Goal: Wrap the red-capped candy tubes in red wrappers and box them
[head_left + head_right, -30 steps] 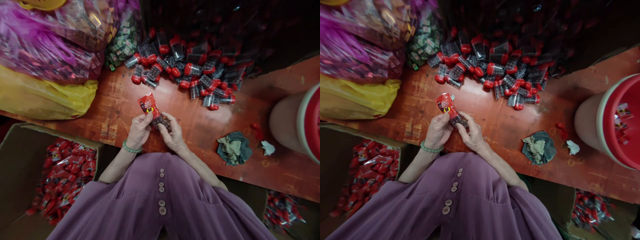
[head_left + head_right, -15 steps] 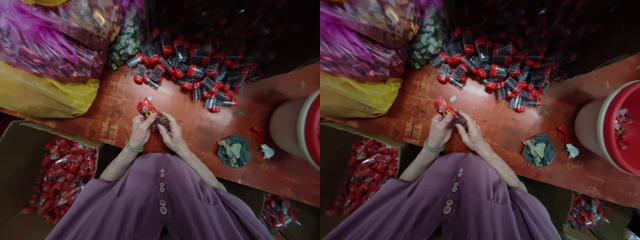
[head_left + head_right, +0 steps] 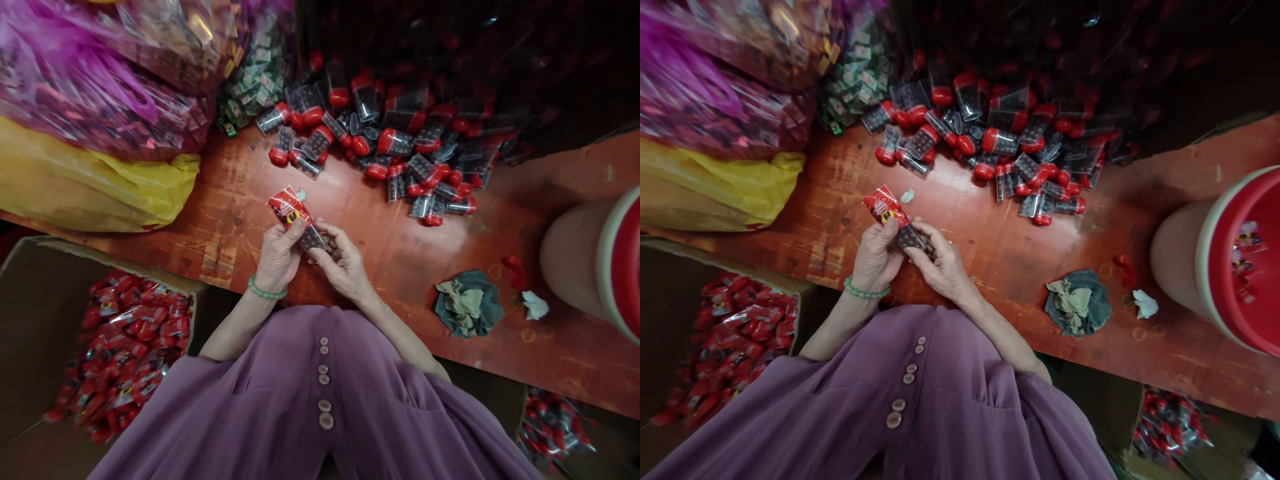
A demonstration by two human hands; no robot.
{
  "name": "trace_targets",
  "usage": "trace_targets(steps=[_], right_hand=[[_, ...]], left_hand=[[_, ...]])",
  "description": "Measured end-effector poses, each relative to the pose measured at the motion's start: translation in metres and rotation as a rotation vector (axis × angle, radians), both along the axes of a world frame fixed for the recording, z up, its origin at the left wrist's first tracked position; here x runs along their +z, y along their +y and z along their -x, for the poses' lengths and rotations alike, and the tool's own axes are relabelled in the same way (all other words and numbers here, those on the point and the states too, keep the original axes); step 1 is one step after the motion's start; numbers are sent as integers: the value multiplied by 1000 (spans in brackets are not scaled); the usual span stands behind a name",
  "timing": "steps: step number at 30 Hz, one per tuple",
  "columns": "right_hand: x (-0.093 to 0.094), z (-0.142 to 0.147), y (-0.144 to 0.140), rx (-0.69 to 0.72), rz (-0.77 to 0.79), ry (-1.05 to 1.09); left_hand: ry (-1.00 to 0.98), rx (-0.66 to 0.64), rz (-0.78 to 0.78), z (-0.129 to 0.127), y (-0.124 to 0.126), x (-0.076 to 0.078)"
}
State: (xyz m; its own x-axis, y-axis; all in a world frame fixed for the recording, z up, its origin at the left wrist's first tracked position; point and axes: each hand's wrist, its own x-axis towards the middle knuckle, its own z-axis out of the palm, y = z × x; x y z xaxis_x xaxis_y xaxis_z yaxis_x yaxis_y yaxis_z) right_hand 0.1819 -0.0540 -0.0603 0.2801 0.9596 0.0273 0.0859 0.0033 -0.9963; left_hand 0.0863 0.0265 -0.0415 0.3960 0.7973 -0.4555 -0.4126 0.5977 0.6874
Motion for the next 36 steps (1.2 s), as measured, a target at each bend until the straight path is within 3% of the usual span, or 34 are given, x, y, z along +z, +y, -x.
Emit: trace_targets(steps=[4, 8, 14, 17, 20, 23, 27, 30, 33, 36], right_hand=[[-2, -2, -3, -34, -80, -244], [-5, -3, -2, -60, -77, -276], [-2, -5, -2, -66, -184, -421], [-5, -4, -5, -72, -128, -310], [-7, -2, -5, -41, -18, -50], [-7, -2, -3, -22, -8, 117], [-5, -5, -4, -55, 20, -17], [-5, -7, -4, -37, 22, -147], [-5, -7, -2, -5, 21, -129], [-5, -7, -2, 8, 24, -99]], left_hand=[[33, 13, -10, -2, -3, 1], [14, -38, -32, 0, -2, 2], [-16, 37, -30, 3, 0, -1], [-35, -61, -28, 5, 1, -3], [-55, -167, -38, 7, 2, -3], [-60, -188, -46, 7, 1, -2], [4, -93, -26, 4, -6, -2], [21, -103, -3, 3, -11, -2], [14, -148, -6, 6, -10, -2], [-9, -106, -26, 9, -10, -2]])
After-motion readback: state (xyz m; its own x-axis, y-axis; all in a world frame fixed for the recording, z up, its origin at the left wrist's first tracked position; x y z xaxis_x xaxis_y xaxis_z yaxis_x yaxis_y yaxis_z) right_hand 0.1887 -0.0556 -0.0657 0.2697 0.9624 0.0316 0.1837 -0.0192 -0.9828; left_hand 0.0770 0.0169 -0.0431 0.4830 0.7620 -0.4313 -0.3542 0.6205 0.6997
